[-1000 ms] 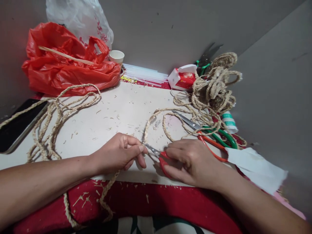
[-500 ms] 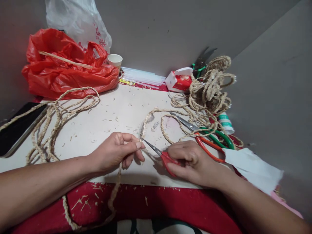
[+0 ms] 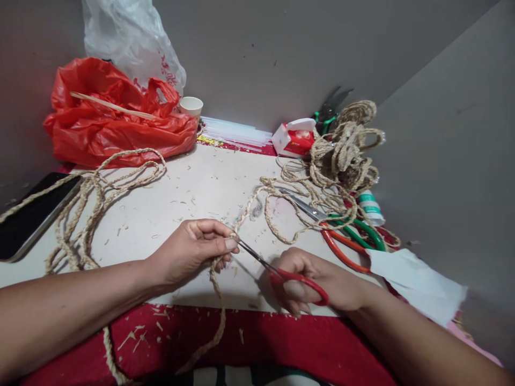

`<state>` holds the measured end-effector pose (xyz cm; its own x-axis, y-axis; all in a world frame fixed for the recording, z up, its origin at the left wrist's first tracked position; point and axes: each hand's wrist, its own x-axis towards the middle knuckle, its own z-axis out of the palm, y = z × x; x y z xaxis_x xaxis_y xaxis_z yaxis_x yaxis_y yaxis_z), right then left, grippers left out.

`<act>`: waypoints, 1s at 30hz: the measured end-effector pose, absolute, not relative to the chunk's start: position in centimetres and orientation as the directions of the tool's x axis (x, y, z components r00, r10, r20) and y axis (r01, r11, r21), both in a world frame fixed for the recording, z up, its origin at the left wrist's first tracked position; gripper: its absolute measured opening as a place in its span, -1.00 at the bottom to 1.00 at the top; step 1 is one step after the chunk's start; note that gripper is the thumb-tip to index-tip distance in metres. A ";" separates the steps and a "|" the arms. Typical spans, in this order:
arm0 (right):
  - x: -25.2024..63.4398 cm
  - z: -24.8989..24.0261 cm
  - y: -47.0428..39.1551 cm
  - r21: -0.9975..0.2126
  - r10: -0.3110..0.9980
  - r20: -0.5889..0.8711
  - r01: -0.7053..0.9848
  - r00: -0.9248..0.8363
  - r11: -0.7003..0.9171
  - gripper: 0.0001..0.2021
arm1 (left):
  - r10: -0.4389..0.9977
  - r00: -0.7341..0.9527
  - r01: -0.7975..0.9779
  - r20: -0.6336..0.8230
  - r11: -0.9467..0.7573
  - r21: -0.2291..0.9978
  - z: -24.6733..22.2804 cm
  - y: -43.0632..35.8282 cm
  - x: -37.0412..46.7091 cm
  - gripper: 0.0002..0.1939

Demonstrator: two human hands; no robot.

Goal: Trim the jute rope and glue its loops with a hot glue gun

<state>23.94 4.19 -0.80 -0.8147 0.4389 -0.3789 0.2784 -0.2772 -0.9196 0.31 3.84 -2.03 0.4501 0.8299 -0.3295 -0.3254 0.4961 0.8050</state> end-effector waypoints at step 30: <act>22.1 -3.3 2.7 -0.611 0.531 -0.168 -0.335 -0.831 -0.718 -0.50 | 0.817 0.453 -0.335 -0.356 0.526 0.782 -2.2 3.8 0.4 -0.70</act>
